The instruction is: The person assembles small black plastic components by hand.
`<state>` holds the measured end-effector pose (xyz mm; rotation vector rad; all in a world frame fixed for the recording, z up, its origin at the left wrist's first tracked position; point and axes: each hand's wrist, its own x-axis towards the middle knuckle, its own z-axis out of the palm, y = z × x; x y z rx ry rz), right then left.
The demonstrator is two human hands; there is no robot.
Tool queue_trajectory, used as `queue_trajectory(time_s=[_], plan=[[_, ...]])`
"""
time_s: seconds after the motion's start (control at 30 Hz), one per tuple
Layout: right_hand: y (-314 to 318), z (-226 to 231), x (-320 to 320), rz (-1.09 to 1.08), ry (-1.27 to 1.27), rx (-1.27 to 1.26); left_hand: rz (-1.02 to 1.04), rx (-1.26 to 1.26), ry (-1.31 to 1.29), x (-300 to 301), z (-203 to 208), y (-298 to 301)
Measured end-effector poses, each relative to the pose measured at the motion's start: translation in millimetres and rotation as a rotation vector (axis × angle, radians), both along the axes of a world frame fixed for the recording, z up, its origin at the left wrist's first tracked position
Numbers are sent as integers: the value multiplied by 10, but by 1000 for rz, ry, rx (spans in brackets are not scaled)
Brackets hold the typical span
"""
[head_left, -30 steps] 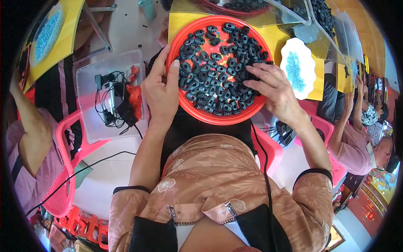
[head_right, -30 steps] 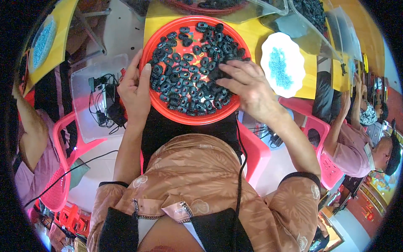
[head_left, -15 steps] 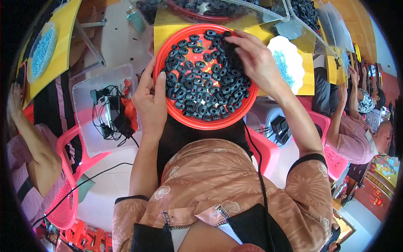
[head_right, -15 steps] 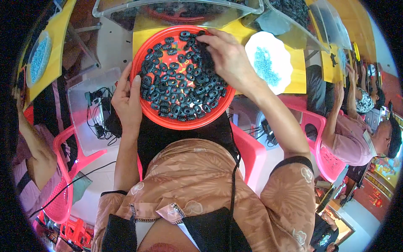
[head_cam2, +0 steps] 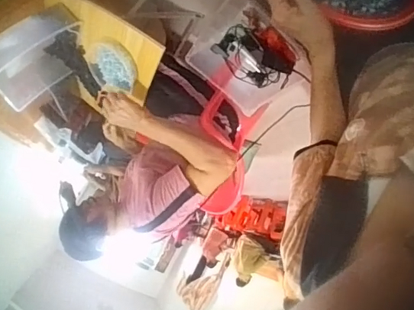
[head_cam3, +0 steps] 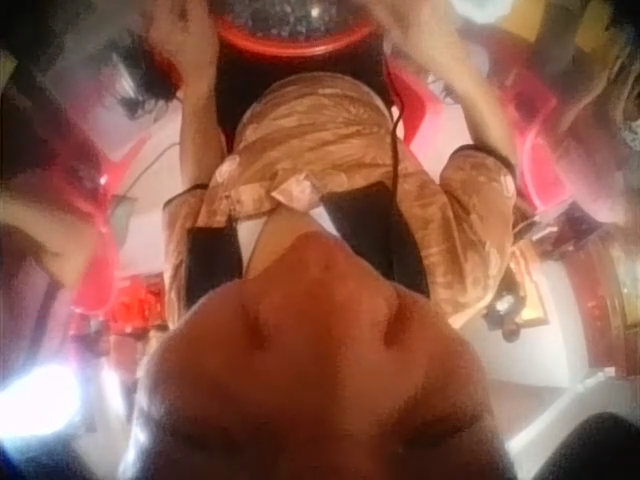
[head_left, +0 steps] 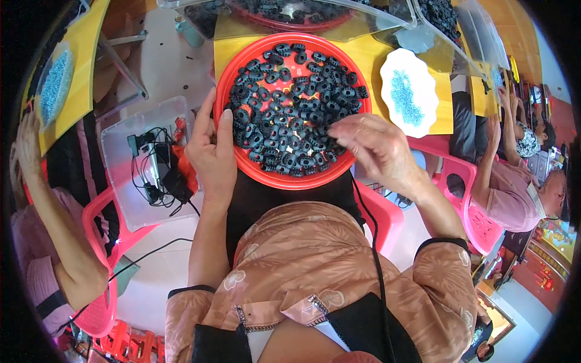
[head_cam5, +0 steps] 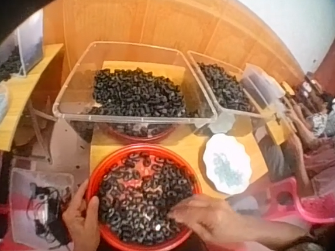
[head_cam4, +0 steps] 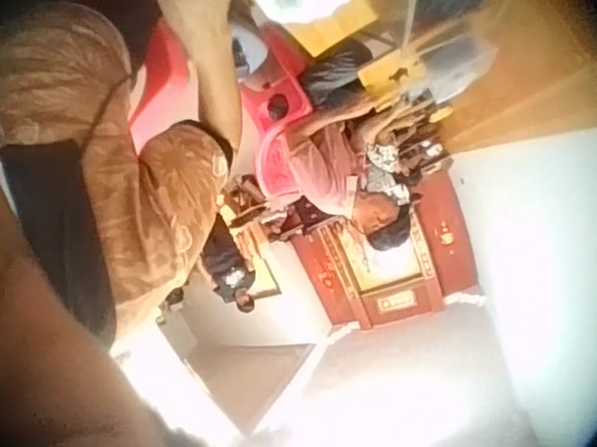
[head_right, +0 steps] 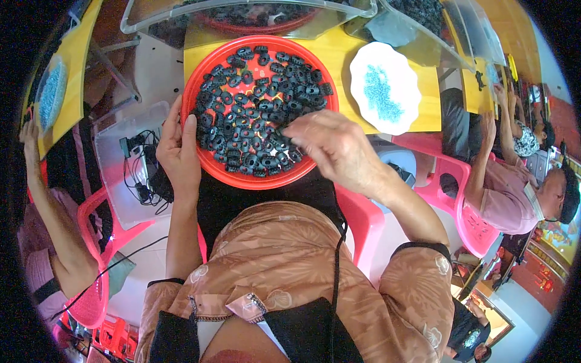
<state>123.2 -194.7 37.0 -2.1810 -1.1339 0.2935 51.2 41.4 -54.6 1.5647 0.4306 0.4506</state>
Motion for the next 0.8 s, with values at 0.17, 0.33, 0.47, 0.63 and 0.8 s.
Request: queue_trajectory(time_s=[0.17, 0.33, 0.47, 0.63, 0.8], plan=[[-144, 16, 117, -205, -15, -56, 4, 36, 7, -8, -16, 5], [-264, -9, 169, -328, -27, -123, 2, 47, -19, 19, -4, -15], [-305, 269, 360, -342, -129, -49, 6, 57, -26, 46, 14, -12], [152, 911, 1091, -230, -534, 37, 18, 123, -6, 0, -17, 51], [874, 852, 2155, -160, -334, -67, 29, 105, 6, -19, 11, 28]])
